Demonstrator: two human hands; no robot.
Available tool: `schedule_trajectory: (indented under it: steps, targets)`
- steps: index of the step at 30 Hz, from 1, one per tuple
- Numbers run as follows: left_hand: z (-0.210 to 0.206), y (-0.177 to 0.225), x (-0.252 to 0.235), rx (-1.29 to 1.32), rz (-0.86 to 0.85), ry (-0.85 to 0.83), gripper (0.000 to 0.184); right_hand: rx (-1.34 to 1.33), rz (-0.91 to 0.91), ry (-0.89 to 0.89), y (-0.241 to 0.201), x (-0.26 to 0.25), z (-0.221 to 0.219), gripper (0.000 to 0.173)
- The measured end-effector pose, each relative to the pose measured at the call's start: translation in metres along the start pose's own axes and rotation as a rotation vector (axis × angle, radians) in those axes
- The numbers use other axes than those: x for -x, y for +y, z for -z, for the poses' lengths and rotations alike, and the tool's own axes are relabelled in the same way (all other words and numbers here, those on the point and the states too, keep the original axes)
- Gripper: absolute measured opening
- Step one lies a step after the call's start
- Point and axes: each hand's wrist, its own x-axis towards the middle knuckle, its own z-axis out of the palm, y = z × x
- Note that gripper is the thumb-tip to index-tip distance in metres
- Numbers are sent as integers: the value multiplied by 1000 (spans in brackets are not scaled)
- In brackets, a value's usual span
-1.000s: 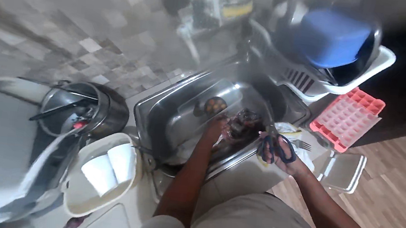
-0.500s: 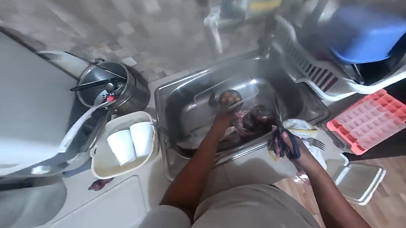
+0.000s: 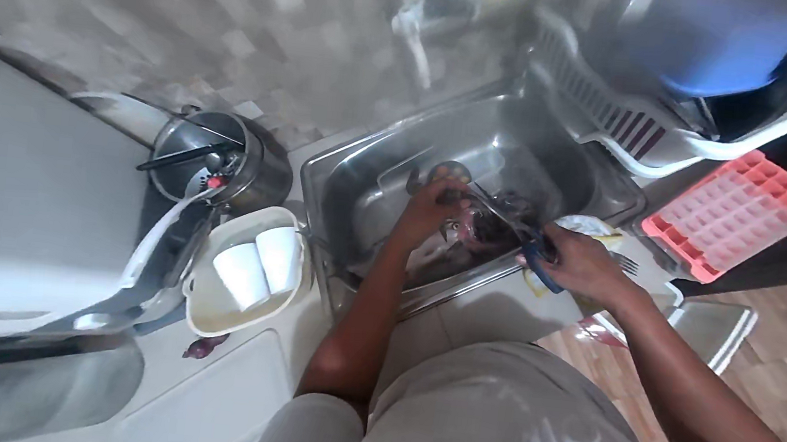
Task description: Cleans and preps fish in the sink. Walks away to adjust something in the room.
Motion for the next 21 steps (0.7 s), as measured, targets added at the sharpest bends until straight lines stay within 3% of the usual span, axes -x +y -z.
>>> schedule_trajectory:
  steps: [21]
  targets:
    - [4,-7,-15,201,45,55,26,27,47,-10,3,-7,4,58]
